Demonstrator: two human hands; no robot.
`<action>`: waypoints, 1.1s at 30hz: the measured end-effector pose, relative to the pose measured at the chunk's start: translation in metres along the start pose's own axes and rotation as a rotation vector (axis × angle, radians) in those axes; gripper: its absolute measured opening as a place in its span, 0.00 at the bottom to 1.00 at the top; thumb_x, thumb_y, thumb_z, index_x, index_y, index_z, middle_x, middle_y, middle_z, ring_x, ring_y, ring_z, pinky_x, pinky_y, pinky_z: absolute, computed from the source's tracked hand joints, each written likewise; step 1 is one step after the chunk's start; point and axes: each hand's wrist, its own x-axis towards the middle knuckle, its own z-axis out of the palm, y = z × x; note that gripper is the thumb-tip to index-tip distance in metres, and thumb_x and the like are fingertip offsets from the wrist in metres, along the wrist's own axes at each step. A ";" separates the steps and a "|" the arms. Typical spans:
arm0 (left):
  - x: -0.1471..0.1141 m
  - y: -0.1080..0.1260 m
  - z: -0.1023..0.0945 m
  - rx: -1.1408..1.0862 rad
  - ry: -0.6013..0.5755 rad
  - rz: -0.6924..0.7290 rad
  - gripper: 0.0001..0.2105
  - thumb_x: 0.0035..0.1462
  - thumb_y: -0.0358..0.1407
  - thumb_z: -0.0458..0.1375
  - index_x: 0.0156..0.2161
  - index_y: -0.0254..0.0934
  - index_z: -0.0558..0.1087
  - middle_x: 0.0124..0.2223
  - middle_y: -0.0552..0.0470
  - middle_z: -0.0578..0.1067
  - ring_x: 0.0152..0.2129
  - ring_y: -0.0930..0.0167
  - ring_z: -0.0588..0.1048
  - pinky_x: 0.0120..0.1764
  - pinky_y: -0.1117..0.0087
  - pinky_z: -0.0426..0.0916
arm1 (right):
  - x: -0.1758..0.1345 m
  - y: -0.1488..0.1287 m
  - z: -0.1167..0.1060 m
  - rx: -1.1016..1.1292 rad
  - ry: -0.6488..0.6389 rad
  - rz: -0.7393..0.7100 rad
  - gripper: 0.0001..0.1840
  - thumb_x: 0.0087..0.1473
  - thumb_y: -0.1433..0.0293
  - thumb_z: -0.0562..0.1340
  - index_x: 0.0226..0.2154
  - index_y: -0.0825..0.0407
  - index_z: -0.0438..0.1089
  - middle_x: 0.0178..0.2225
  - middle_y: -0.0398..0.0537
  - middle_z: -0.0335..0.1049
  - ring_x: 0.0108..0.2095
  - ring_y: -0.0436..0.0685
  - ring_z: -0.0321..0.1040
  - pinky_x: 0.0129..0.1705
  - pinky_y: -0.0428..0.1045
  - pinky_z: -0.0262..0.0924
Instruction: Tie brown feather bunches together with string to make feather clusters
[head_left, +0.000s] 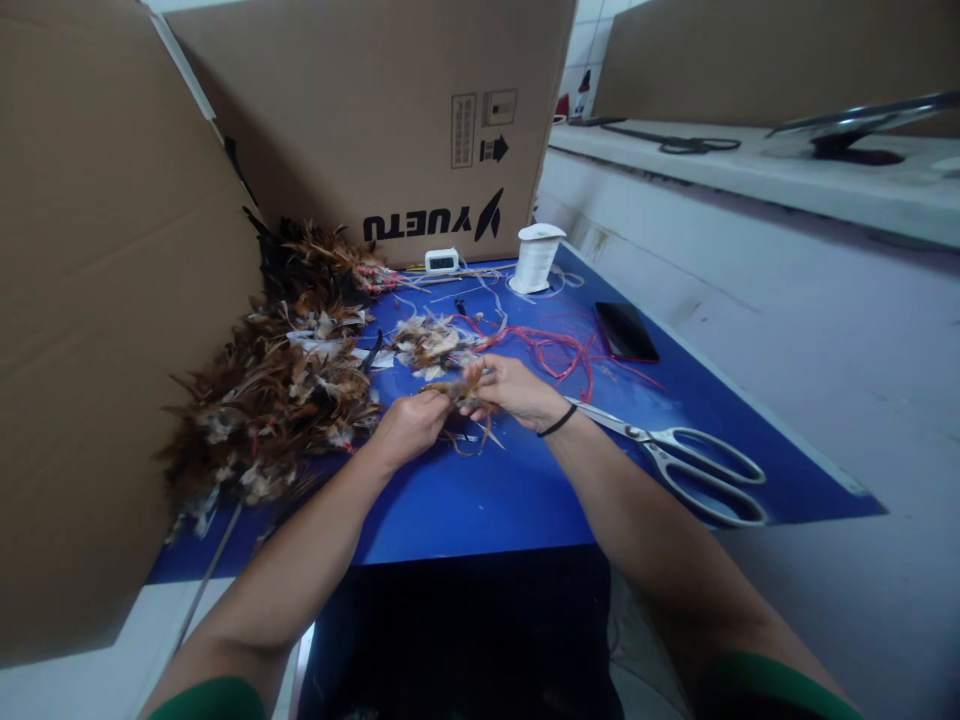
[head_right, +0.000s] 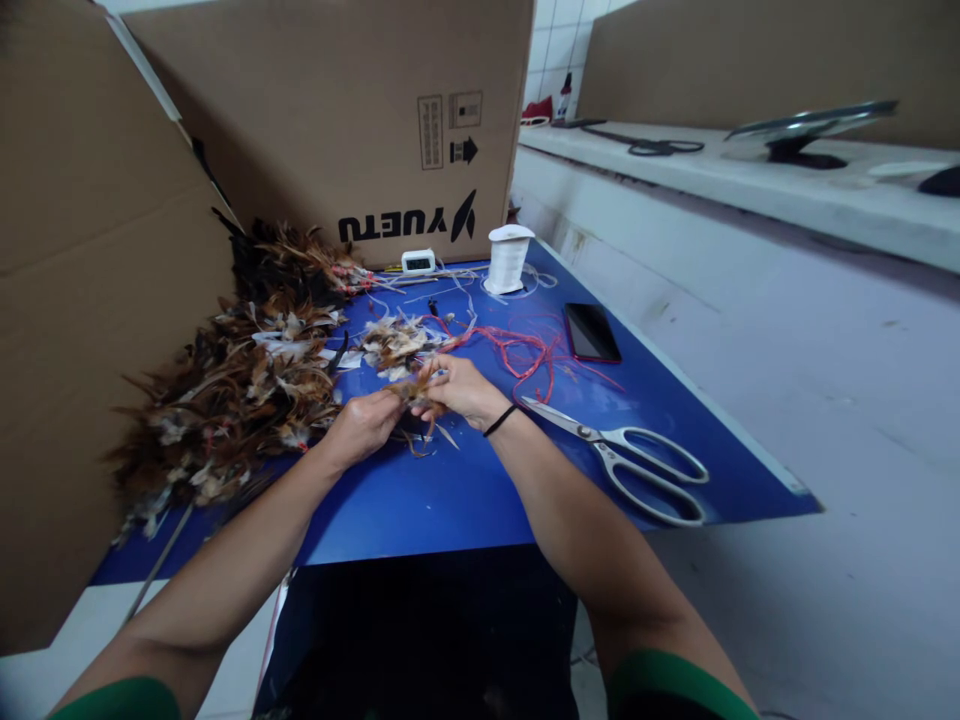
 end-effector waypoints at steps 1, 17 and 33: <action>0.000 0.000 0.000 -0.013 0.011 0.004 0.11 0.61 0.30 0.45 0.30 0.35 0.67 0.28 0.51 0.70 0.26 0.75 0.70 0.31 0.75 0.66 | -0.001 0.000 0.000 0.009 -0.004 -0.005 0.15 0.41 0.85 0.61 0.30 0.54 0.60 0.19 0.43 0.71 0.21 0.52 0.72 0.19 0.42 0.67; 0.007 0.002 -0.012 -0.266 0.197 -0.186 0.15 0.60 0.35 0.49 0.23 0.35 0.68 0.20 0.54 0.68 0.20 0.76 0.67 0.27 0.74 0.60 | -0.004 -0.008 -0.008 0.198 -0.168 -0.149 0.17 0.58 0.58 0.54 0.40 0.55 0.66 0.30 0.52 0.74 0.29 0.54 0.74 0.26 0.46 0.68; 0.007 0.002 -0.013 -0.734 0.364 -0.454 0.13 0.57 0.41 0.53 0.29 0.34 0.74 0.18 0.56 0.69 0.14 0.77 0.67 0.22 0.75 0.63 | 0.000 -0.009 -0.011 0.213 -0.008 -0.182 0.16 0.57 0.59 0.54 0.37 0.55 0.66 0.29 0.53 0.73 0.27 0.52 0.71 0.26 0.46 0.65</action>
